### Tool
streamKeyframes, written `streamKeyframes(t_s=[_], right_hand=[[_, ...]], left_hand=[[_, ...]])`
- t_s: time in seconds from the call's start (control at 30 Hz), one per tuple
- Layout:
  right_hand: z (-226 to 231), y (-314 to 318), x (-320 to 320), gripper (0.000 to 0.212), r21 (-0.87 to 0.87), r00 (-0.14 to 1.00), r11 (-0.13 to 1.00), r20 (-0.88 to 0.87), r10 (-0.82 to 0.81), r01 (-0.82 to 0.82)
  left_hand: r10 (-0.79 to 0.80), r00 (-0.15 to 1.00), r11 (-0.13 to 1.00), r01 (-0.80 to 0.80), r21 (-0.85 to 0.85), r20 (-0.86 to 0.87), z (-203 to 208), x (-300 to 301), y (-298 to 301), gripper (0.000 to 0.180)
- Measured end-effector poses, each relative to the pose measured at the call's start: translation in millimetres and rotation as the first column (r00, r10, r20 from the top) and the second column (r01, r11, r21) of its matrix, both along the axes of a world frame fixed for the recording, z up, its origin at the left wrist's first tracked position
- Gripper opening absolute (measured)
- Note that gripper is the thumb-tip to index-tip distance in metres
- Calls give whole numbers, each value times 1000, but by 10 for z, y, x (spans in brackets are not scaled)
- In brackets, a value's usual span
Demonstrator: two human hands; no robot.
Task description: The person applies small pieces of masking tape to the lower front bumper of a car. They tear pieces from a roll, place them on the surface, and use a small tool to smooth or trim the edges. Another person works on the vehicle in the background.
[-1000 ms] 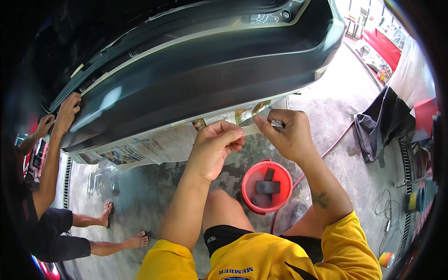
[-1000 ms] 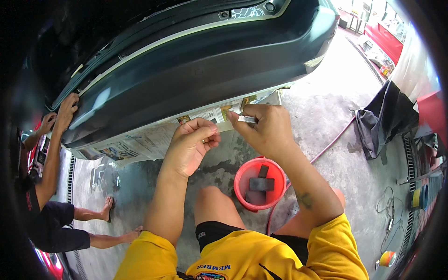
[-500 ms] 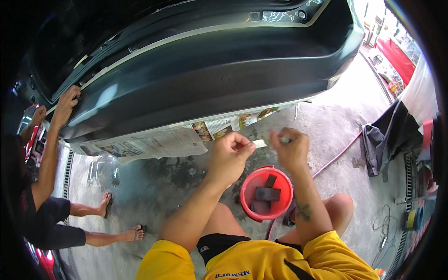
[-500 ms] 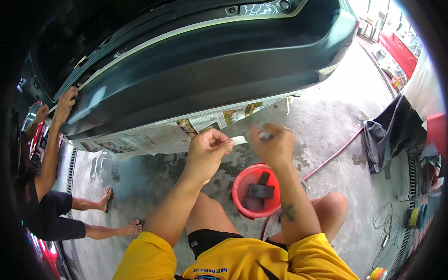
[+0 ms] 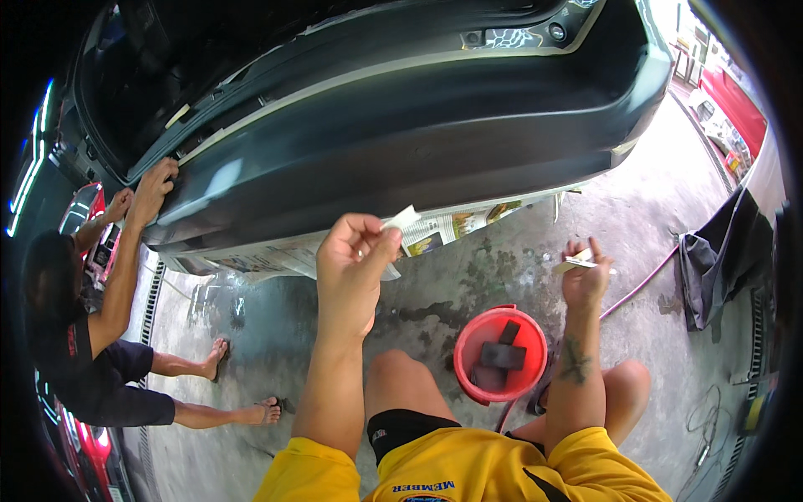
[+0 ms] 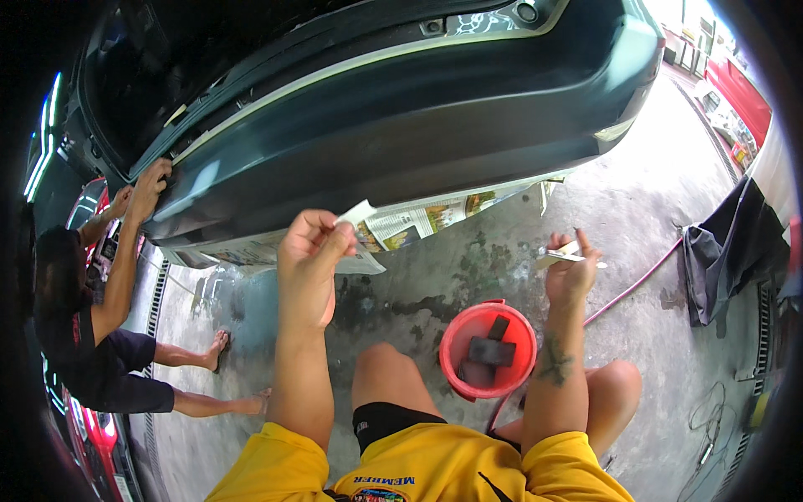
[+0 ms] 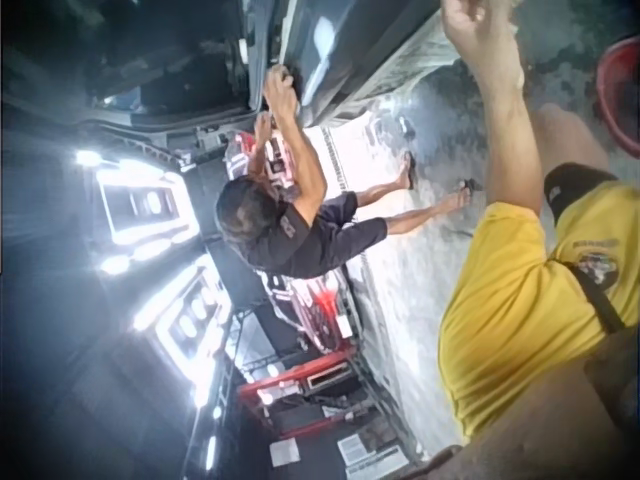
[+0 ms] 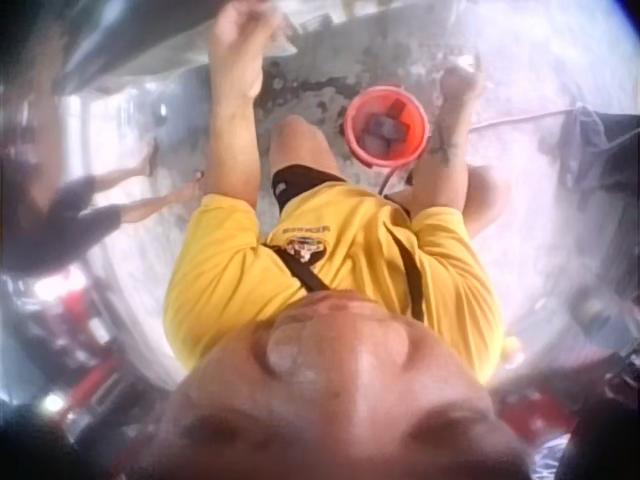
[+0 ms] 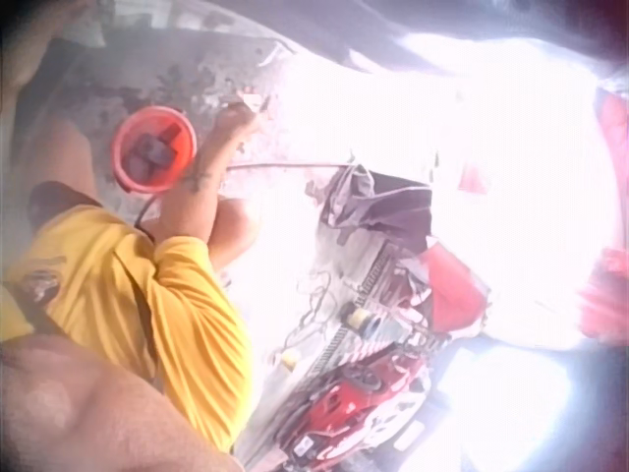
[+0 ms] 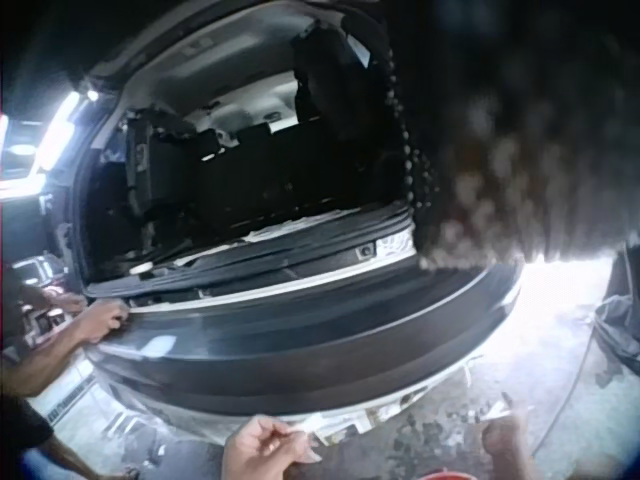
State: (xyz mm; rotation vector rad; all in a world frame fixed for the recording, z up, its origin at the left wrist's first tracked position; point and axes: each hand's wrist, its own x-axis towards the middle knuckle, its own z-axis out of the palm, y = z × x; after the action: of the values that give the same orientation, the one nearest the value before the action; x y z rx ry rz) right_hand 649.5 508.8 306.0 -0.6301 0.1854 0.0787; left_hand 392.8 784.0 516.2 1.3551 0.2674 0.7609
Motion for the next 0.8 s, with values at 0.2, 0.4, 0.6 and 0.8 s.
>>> streamKeyframes(t_s=[0.2,0.4,0.6,0.8], right_hand=[[1157,-223,-308,52,147,926,989,369,-74,20],[1655,-150,-588,45,-29,762,980,633,-134,196],[1941,975,-1264,25,-587,738,657,671,68,473],[2178,1447,-1359,22,-654,678,686,663,318,318]], left_hand=[[-75,997,991,72,111,27,121,21,-51,13],[-274,961,954,265,141,47,201,24,-75,13],[-162,987,941,151,304,13,233,259,88,13],[-137,990,919,118,376,23,277,324,120,11]])
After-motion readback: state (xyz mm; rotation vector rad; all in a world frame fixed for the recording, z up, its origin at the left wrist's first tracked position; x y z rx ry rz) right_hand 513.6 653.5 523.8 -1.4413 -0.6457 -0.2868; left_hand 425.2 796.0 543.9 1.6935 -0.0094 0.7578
